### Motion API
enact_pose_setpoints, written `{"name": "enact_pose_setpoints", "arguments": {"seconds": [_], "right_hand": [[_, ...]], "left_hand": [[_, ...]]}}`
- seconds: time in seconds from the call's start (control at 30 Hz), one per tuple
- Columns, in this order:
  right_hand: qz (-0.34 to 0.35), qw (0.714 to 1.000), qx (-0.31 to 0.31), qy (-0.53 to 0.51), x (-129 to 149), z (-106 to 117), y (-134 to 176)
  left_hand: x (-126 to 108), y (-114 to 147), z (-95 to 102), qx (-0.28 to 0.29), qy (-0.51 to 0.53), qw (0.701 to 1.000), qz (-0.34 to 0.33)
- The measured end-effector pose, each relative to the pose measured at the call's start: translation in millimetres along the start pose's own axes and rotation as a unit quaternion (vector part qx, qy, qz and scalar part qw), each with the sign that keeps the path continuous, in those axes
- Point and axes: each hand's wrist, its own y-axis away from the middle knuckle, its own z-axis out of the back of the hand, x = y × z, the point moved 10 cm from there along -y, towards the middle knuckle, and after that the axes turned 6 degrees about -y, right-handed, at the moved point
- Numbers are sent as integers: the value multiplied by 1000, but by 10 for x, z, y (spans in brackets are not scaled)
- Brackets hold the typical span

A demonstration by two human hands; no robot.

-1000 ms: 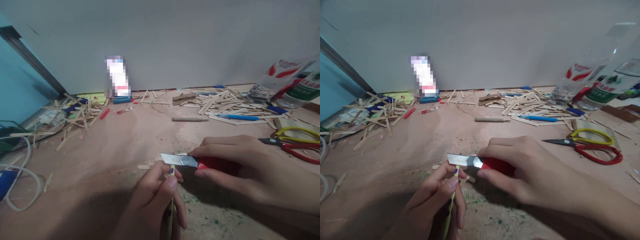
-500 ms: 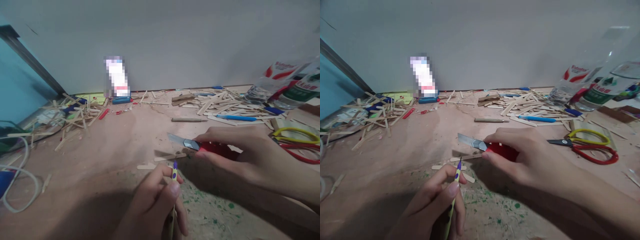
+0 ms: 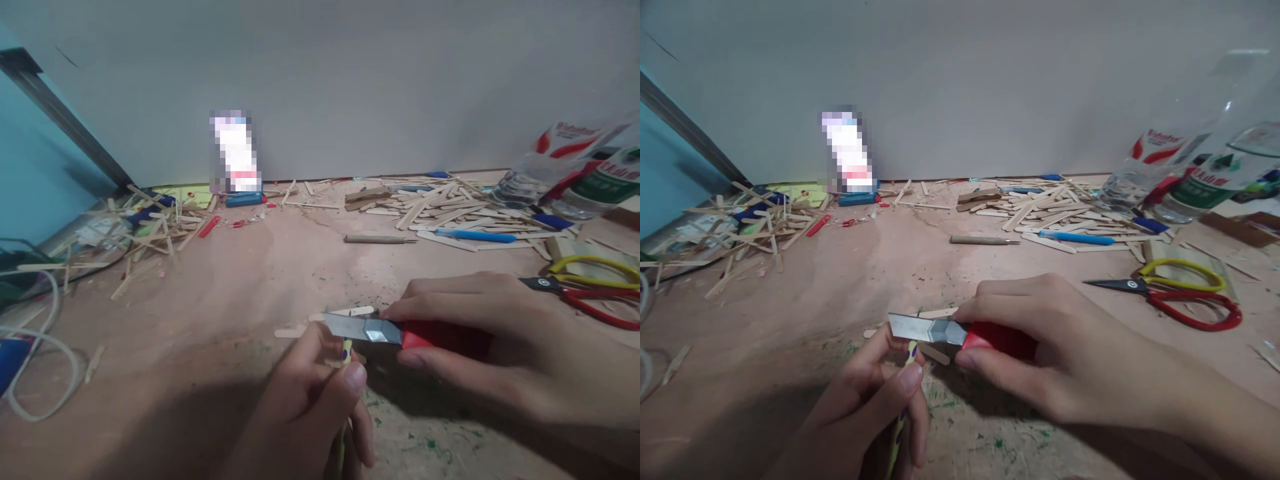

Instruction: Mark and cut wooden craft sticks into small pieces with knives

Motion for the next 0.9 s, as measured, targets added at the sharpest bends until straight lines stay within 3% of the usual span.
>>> {"name": "enact_pose_setpoints", "arguments": {"seconds": [0.33, 0.73, 0.9], "right_hand": [[-24, 998, 29, -47, -52, -37, 12], [-17, 1000, 13, -21, -31, -37, -1], [-12, 1000, -4, -1, -68, -28, -3]], "left_hand": [[8, 12, 9, -17, -20, 999, 18], [53, 12, 60, -45, -33, 998, 25], [67, 10, 34, -31, -14, 999, 31]]}}
